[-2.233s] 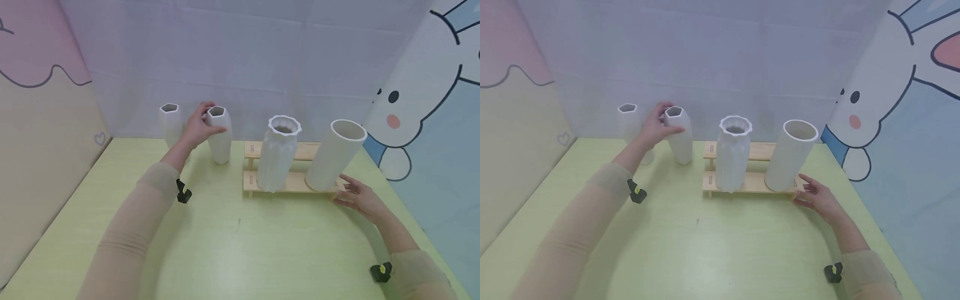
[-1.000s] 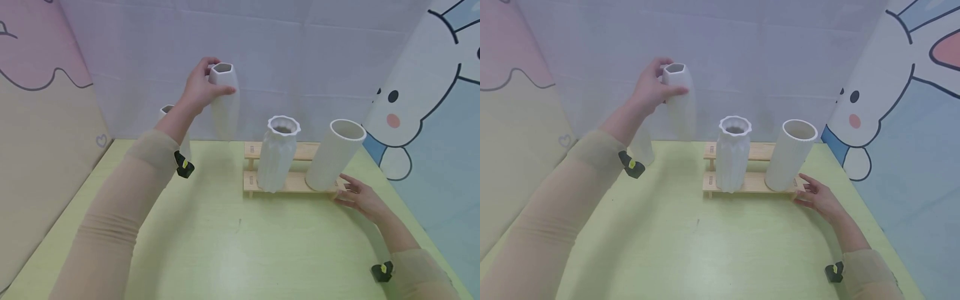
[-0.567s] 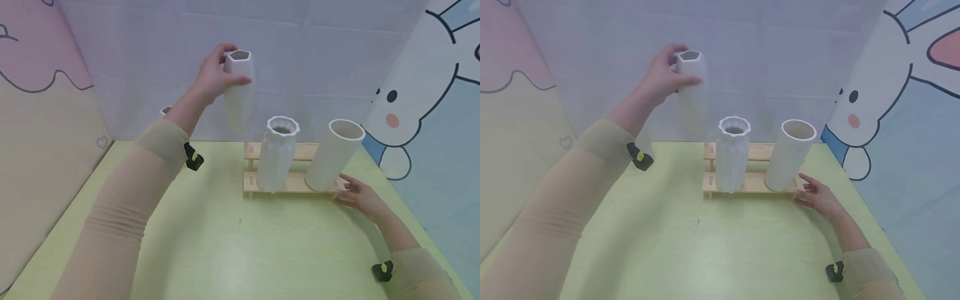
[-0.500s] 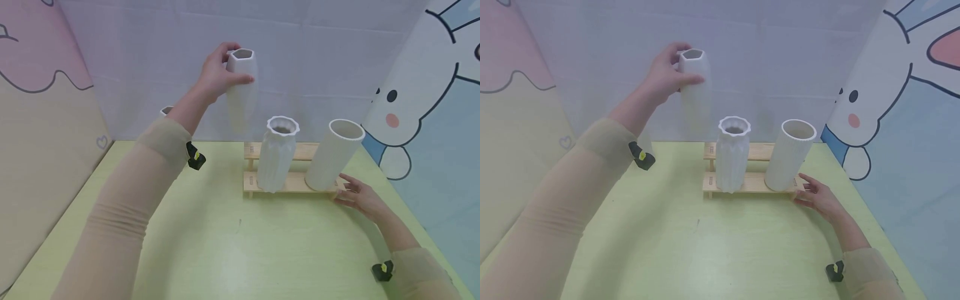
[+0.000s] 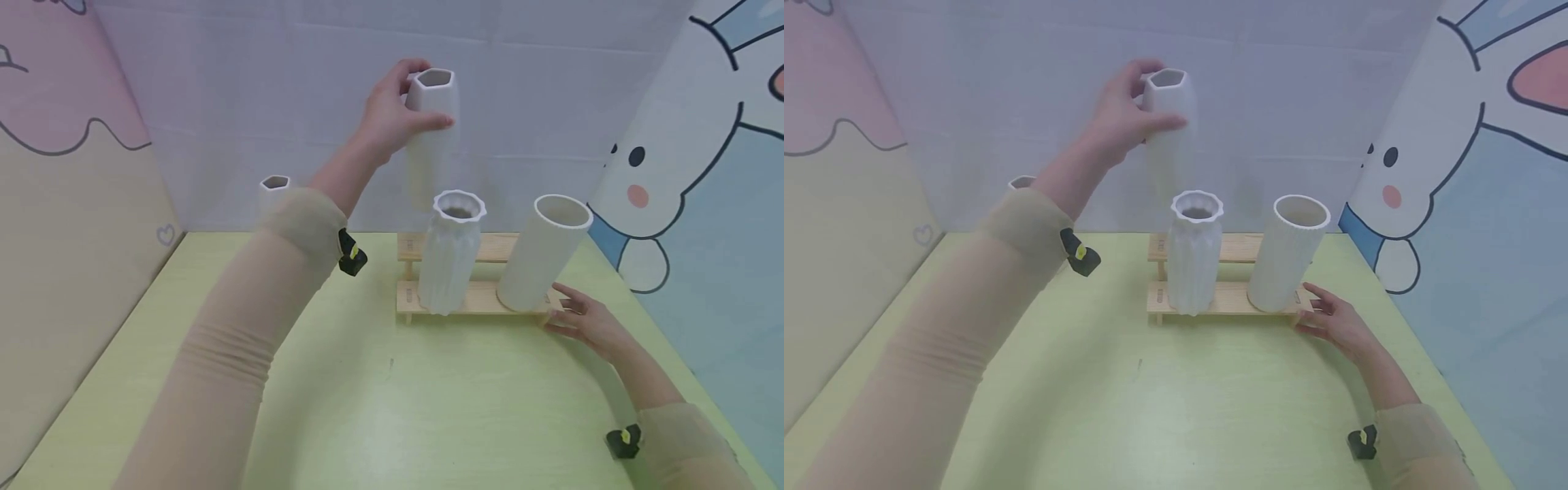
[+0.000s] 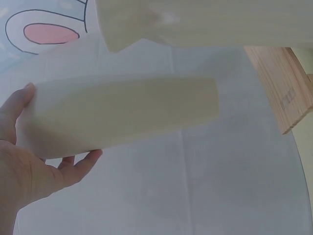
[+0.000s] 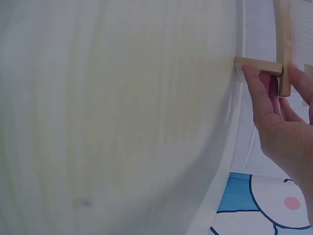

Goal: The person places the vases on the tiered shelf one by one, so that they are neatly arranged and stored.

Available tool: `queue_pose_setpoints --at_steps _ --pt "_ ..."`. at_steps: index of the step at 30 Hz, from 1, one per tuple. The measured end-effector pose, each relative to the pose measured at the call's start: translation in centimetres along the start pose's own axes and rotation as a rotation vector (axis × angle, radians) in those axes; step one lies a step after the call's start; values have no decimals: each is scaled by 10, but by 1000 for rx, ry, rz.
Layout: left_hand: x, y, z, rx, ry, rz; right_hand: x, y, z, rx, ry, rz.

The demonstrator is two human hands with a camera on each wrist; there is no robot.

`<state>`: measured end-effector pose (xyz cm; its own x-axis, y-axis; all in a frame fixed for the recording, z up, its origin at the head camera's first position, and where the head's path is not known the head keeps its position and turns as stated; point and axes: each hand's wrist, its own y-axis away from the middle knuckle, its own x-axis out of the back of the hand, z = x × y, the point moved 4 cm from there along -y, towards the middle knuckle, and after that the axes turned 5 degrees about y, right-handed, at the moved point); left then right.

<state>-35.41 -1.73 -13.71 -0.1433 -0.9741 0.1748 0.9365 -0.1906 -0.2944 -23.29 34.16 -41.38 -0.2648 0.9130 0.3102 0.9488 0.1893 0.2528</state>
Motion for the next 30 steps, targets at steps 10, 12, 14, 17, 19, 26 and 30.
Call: queue_pose_setpoints --at_steps 10,12,14,17,19,26,30 --pt "-37 -3 6 -26 -30 -36 -1 -3 0 5 -4 -4" --pt "-42 -3 5 -28 -32 -47 -2 -3 0 3 -2 -5" --pt "-47 -3 4 -26 -35 -58 -3 -4 0 0 8 -6" --pt "-55 -3 3 -22 -58 -78 -4 -6 0 -4 19 -7" --pt "-60 -4 3 -20 -77 -90 -4 -6 0 -4 25 -7" --pt "-80 -7 -1 -18 -123 -132 -5 -5 0 -12 28 0" --pt "-93 -5 -2 -20 -166 -165 -5 -1 2 -32 42 5"
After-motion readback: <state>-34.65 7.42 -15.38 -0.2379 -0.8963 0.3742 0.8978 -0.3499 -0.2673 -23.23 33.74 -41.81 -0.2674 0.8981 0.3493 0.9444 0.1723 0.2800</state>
